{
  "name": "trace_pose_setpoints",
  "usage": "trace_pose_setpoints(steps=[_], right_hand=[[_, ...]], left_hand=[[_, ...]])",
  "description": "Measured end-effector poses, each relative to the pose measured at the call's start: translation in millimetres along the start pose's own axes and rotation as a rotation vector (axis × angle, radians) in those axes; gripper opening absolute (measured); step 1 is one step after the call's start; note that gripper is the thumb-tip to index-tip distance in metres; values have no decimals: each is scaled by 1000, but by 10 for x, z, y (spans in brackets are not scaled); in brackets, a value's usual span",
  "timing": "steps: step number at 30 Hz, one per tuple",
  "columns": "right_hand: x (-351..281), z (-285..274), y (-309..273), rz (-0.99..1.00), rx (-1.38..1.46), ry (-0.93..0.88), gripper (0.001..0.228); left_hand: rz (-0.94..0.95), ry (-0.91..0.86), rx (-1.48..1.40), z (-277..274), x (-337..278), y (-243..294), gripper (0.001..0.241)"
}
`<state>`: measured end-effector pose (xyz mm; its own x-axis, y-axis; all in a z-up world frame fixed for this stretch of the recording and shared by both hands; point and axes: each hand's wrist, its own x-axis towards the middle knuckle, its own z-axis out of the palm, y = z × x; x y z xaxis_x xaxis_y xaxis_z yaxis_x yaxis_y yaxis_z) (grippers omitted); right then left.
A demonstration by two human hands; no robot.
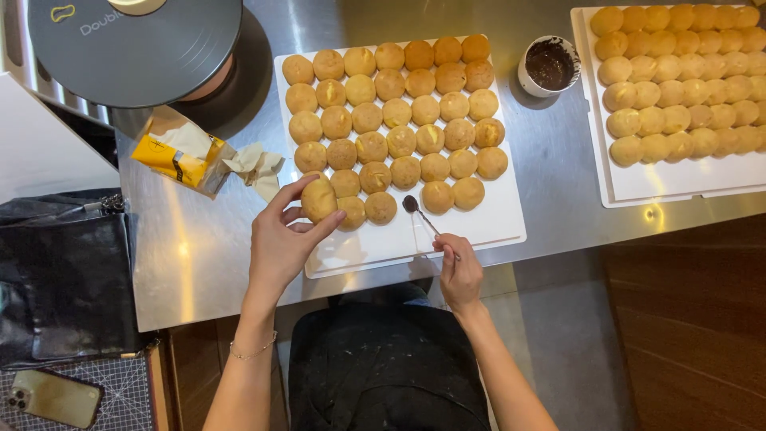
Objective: Arranging cream puffs on a tray and filling them with chocolate sauce using a spoon.
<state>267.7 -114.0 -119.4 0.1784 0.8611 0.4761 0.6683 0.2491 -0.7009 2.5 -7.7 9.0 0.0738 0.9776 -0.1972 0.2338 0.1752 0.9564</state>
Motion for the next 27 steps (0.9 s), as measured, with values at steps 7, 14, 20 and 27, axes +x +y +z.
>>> trace_pose_setpoints(steps=[7, 14, 20, 27], right_hand=[[-19, -49, 28, -5, -50, 16, 17], [32, 0, 62, 331, 212, 304, 27], [-351, 15, 1046, 971, 986, 667, 36], [730, -856, 1879, 881, 1566, 818, 34]], left_hand=[[24, 18, 9, 0, -61, 50, 61], [11, 27, 5, -185, -84, -110, 64], [-37, 32, 35, -312, -39, -77, 63], [-26, 103, 125, -102, 133, 18, 66]])
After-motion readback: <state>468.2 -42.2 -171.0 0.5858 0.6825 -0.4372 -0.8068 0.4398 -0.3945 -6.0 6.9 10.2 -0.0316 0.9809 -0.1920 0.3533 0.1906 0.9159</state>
